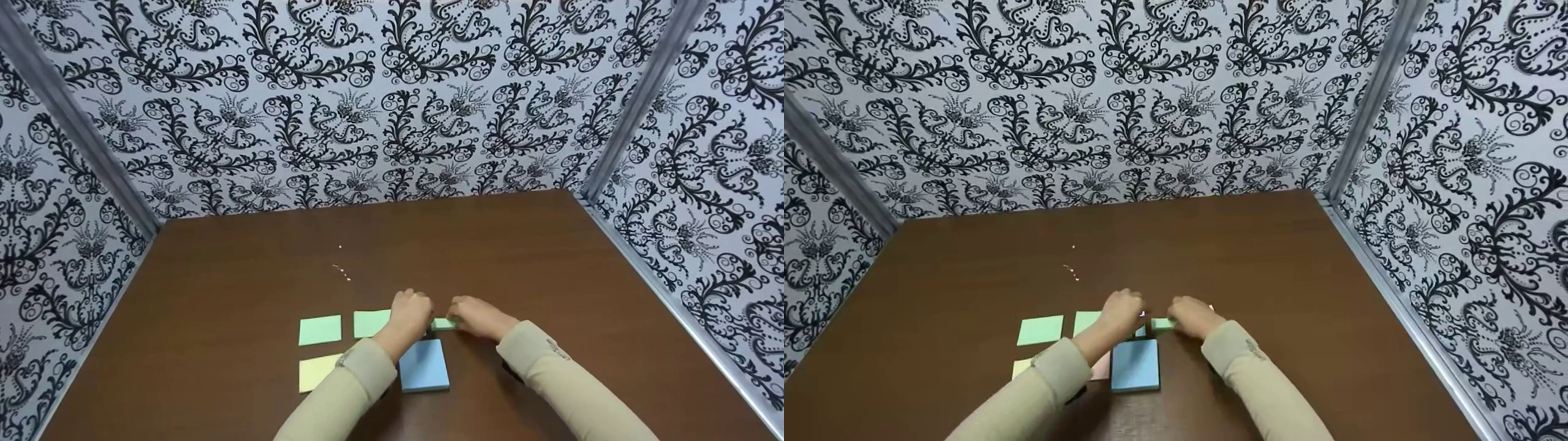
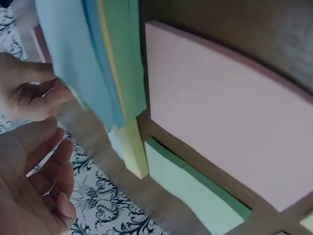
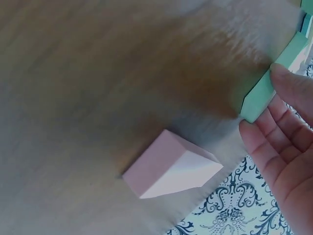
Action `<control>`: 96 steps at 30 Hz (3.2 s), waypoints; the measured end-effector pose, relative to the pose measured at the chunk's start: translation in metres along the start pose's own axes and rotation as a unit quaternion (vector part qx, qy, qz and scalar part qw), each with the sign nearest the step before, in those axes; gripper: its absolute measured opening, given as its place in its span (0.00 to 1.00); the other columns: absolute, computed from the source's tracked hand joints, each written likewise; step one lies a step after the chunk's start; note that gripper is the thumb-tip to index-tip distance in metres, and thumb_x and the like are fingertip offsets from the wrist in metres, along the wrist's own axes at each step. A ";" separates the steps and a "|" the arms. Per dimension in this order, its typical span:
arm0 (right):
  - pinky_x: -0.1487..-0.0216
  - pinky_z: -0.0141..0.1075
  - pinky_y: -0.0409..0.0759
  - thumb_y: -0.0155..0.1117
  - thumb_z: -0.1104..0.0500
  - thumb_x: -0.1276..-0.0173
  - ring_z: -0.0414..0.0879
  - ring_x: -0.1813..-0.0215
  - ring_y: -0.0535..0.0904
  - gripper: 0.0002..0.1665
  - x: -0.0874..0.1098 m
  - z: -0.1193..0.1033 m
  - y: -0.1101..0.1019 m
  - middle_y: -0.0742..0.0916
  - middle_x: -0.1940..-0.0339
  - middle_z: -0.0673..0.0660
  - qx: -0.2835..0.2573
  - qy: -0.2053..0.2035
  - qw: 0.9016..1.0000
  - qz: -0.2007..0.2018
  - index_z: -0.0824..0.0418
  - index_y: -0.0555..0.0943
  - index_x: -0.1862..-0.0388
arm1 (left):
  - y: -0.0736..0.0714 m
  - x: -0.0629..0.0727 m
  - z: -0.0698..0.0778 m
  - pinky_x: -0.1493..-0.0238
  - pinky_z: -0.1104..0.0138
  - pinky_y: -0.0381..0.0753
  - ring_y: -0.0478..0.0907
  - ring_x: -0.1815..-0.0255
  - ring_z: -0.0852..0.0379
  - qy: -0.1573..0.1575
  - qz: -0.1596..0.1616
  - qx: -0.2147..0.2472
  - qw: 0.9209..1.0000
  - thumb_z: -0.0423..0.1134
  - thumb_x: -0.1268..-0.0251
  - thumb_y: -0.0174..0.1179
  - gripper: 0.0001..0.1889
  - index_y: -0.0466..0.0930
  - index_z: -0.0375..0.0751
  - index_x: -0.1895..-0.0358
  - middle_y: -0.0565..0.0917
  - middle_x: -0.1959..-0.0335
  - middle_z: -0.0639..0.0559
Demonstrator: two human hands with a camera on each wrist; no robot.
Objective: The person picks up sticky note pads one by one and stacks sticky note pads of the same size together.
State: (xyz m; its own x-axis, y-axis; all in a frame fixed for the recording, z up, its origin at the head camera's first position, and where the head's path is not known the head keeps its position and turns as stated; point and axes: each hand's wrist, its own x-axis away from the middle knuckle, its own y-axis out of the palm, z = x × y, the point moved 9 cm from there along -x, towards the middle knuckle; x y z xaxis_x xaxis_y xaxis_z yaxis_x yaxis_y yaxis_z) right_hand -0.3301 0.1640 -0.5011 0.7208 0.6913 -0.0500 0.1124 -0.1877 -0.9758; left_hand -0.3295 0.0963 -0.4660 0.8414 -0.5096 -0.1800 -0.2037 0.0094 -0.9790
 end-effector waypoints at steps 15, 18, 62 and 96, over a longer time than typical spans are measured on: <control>0.75 0.31 0.61 0.59 0.72 0.43 0.39 0.78 0.62 0.10 -0.014 -0.001 0.003 0.76 0.79 0.53 -0.006 0.018 1.000 -0.018 0.62 0.79 0.79 | 0.032 -0.007 -0.009 0.59 0.64 0.73 0.74 0.65 0.56 -0.021 -0.081 -0.022 0.996 0.46 0.41 0.58 0.08 0.84 0.51 0.73 0.82 0.69 0.56; 0.76 0.30 0.62 0.60 0.73 0.45 0.38 0.78 0.62 0.09 -0.015 -0.003 0.001 0.76 0.80 0.52 -0.005 0.013 1.000 -0.013 0.62 0.80 0.80 | 0.034 -0.007 -0.009 0.59 0.64 0.72 0.73 0.65 0.56 -0.023 -0.085 -0.030 0.996 0.46 0.41 0.58 0.08 0.84 0.50 0.72 0.81 0.69 0.56; 0.71 0.37 0.71 0.69 0.67 0.50 0.44 0.72 0.71 0.26 0.079 0.060 -0.006 0.80 0.71 0.56 -0.163 0.285 0.945 -0.003 0.72 0.74 0.50 | 0.034 -0.016 0.004 0.58 0.64 0.74 0.76 0.62 0.55 -0.002 -0.107 -0.034 0.994 0.41 0.52 0.68 0.07 0.84 0.49 0.68 0.83 0.66 0.55; 0.72 0.37 0.70 0.60 0.72 0.56 0.45 0.74 0.71 0.06 0.068 0.053 -0.036 0.79 0.78 0.55 -0.015 0.159 0.984 0.078 0.68 0.78 0.75 | 0.039 -0.019 -0.002 0.60 0.63 0.76 0.77 0.65 0.54 -0.013 -0.090 0.013 0.996 0.44 0.46 0.64 0.06 0.84 0.48 0.75 0.84 0.70 0.54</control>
State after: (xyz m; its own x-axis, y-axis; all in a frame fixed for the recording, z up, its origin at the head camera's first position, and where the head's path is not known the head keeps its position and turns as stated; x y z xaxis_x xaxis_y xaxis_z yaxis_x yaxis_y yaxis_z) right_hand -0.3213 0.2542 -0.4805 0.9079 0.4000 -0.1259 -0.0010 -0.2982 -0.9545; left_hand -0.3549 0.1044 -0.5005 0.8756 -0.4831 -0.0043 -0.0364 -0.0571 -0.9977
